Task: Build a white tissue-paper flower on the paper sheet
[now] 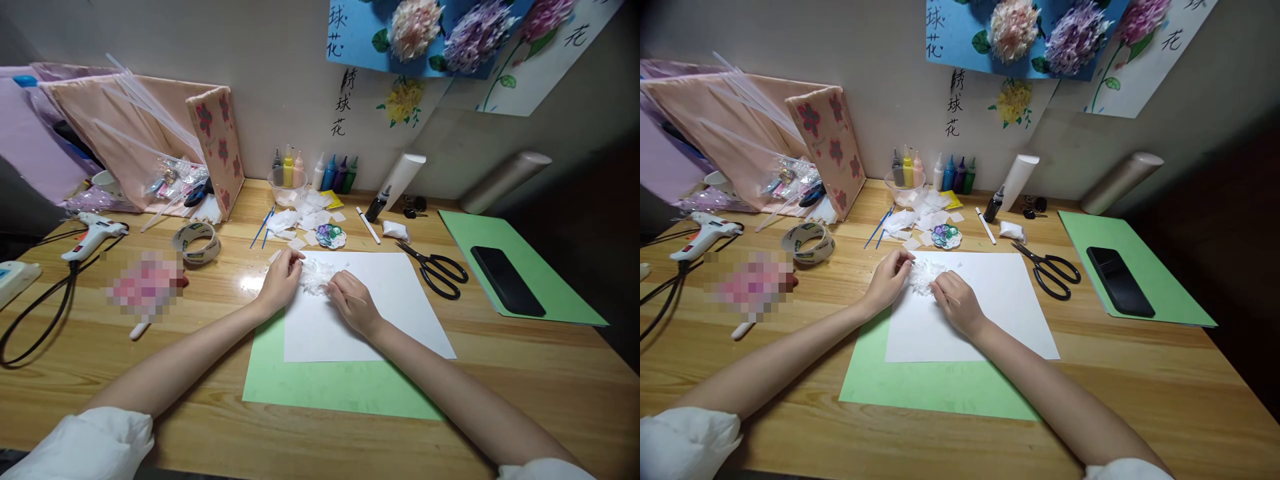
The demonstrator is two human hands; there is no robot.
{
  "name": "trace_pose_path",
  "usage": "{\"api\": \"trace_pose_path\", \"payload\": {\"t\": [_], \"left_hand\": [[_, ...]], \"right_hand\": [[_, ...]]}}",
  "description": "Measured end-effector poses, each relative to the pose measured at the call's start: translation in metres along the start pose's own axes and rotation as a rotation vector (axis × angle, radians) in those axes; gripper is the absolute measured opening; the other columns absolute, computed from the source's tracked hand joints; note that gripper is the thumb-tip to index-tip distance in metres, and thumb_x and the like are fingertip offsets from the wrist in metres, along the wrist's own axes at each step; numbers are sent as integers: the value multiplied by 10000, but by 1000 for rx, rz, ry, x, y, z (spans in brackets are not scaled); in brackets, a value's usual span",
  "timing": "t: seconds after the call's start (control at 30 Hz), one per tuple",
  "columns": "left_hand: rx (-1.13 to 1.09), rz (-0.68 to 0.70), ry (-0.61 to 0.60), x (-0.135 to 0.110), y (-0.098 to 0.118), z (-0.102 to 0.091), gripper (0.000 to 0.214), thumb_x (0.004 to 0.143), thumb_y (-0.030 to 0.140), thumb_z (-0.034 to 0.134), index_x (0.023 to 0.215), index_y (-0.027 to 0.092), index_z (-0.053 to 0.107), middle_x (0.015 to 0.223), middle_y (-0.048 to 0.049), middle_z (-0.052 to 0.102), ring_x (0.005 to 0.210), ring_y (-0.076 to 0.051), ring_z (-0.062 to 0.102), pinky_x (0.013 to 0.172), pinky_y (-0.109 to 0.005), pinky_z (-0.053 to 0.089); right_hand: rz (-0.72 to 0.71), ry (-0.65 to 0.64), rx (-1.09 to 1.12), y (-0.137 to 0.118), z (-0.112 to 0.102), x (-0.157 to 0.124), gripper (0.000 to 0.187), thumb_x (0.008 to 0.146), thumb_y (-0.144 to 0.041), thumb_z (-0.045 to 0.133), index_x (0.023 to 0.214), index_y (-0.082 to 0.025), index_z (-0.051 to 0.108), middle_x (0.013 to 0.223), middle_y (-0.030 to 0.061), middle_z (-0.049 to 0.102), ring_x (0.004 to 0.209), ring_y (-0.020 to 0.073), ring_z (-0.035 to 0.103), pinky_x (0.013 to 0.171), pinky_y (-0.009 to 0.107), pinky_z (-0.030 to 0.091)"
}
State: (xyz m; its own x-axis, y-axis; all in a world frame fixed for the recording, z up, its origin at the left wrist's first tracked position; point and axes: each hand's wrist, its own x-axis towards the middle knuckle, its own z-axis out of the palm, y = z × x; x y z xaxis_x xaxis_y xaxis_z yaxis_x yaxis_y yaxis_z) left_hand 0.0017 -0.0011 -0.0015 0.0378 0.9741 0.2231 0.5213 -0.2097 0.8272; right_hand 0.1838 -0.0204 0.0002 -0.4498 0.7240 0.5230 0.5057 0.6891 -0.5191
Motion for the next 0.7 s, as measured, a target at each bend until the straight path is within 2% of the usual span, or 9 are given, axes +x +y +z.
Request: {"api": "trace_pose_path", "payload": {"t": [0.13, 0.23, 0.37, 0.53, 0.7], "left_hand": [[-10, -24, 1, 1, -1, 0, 117, 850, 163, 426, 891, 182, 534, 875, -24, 590, 801, -140, 538, 718, -260, 416], [-12, -42, -2, 1, -1, 0, 117, 847, 163, 428, 889, 180, 536, 858, -21, 587, 783, -138, 534, 711, -259, 411], [-15, -43, 1, 2, -2, 1, 118, 842, 159, 429, 887, 182, 536, 862, -21, 585, 790, -140, 532, 713, -261, 408], [-19, -27, -9, 1, -1, 0, 124, 838, 152, 425, 883, 183, 536, 860, -21, 581, 790, -141, 529, 713, -263, 406], [-12, -22, -15, 1, 0, 0, 123, 833, 146, 423, 873, 181, 534, 836, -17, 574, 770, -138, 521, 703, -262, 403]], "right_hand": [[74, 14, 77, 3, 1, 0, 274, 943, -222, 348, 685, -203, 441, 646, 16, 501, 638, 149, 474, 624, 278, 381], [61, 86, 148, 4, -1, -4, 293, 941, -213, 332, 681, -200, 465, 630, 15, 506, 625, 148, 483, 613, 286, 383], [-76, 165, 212, 4, -3, -10, 299, 930, -183, 310, 681, -198, 477, 604, 20, 505, 589, 149, 467, 570, 294, 374], [-240, 67, 141, 0, -5, -8, 235, 903, -137, 340, 721, -187, 479, 607, 33, 513, 596, 152, 460, 564, 292, 369], [-383, -6, -67, -2, -3, -5, 203, 893, -132, 383, 717, -187, 466, 604, 35, 516, 601, 154, 430, 554, 283, 349]]}}
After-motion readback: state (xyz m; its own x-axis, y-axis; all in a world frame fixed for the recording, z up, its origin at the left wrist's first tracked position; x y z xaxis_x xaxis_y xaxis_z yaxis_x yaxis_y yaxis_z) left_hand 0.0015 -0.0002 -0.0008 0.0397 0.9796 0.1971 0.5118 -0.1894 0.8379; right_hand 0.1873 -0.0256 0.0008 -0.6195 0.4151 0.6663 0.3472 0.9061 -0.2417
